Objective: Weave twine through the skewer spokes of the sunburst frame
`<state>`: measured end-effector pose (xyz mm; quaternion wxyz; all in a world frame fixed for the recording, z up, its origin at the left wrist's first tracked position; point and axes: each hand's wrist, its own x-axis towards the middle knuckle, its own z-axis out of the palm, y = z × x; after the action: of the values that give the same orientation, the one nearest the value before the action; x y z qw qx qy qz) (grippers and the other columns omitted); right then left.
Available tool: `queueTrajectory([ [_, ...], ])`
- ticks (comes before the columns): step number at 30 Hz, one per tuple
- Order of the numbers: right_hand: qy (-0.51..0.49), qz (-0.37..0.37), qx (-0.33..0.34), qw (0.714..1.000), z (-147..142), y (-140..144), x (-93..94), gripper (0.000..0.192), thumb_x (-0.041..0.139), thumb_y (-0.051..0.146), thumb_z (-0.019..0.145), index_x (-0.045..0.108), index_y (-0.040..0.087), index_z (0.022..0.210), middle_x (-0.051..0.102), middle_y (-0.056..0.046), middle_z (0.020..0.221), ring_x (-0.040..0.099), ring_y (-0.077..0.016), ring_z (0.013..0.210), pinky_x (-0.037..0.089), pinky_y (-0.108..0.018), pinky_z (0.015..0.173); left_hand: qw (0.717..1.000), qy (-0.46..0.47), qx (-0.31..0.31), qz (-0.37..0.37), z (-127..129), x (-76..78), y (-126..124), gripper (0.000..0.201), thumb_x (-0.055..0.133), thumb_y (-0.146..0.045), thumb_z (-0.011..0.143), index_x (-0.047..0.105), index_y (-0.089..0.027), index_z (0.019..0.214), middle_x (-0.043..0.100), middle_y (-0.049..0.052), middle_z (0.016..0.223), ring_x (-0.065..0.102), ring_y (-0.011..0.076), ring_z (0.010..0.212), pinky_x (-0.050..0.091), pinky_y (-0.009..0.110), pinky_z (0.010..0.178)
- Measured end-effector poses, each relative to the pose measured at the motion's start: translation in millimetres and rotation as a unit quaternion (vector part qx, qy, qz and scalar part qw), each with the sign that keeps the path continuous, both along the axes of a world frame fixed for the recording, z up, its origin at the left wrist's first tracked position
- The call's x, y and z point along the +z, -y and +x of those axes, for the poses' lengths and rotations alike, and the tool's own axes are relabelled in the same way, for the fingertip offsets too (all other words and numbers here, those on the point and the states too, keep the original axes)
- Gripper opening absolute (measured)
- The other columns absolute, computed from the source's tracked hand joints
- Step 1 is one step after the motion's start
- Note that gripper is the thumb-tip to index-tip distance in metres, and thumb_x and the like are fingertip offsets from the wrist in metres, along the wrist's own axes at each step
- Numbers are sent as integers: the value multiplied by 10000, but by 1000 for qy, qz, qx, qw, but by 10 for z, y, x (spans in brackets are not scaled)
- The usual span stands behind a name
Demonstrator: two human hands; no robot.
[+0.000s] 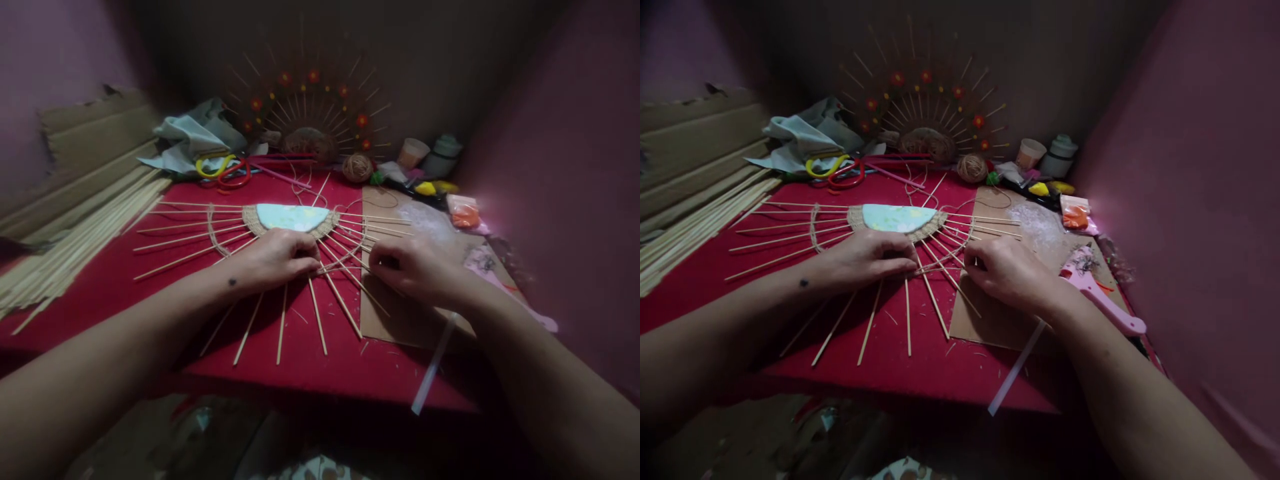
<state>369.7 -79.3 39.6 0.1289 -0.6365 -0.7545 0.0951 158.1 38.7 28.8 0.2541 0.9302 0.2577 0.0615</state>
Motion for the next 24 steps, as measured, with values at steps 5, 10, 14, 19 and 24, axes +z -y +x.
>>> queueTrajectory([
  [5, 16, -4, -4, 1000, 34, -3, -57, 113, 519, 162, 783, 622, 196, 751, 612, -8, 691, 469, -109, 605, 295, -251, 568, 996, 87, 27, 3, -5, -57, 4, 191, 549, -285, 846, 677, -151, 894, 653, 20, 748, 563, 123, 706, 420, 256, 684],
  [10, -8, -44, 22, 999, 48, 18, 30, 127, 517, 169, 799, 631, 198, 749, 598, -2, 679, 468, -109, 607, 300, -251, 557, 992, 78, -49, 82, 0, -68, 32, 190, 561, -308, 855, 689, -172, 888, 591, 49, 853, 528, 142, 793, 419, 282, 749],
  [14, -17, -82, 33, 996, 85, 10, 93, 120, 544, 162, 779, 658, 197, 762, 599, 6, 668, 470, -103, 591, 300, -246, 535, 984, 65, -112, 123, 12, -92, 18, 187, 553, -322, 871, 677, -183, 877, 581, 78, 959, 469, 203, 959, 406, 340, 855],
  [19, -54, -143, 60, 986, 162, -9, 146, 135, 537, 152, 767, 664, 190, 785, 633, 9, 681, 529, -112, 624, 353, -240, 560, 977, 47, -146, 146, 17, -129, -27, 217, 506, -350, 900, 644, -184, 884, 591, 85, 971, 418, 211, 916, 392, 353, 823],
  [24, -73, -148, 85, 983, 196, 11, 183, 166, 530, 146, 757, 686, 194, 784, 662, 3, 708, 551, -120, 636, 388, -250, 575, 974, 23, -162, 157, 31, -112, -64, 218, 480, -341, 907, 598, -169, 841, 566, 92, 959, 398, 215, 907, 373, 357, 815],
])
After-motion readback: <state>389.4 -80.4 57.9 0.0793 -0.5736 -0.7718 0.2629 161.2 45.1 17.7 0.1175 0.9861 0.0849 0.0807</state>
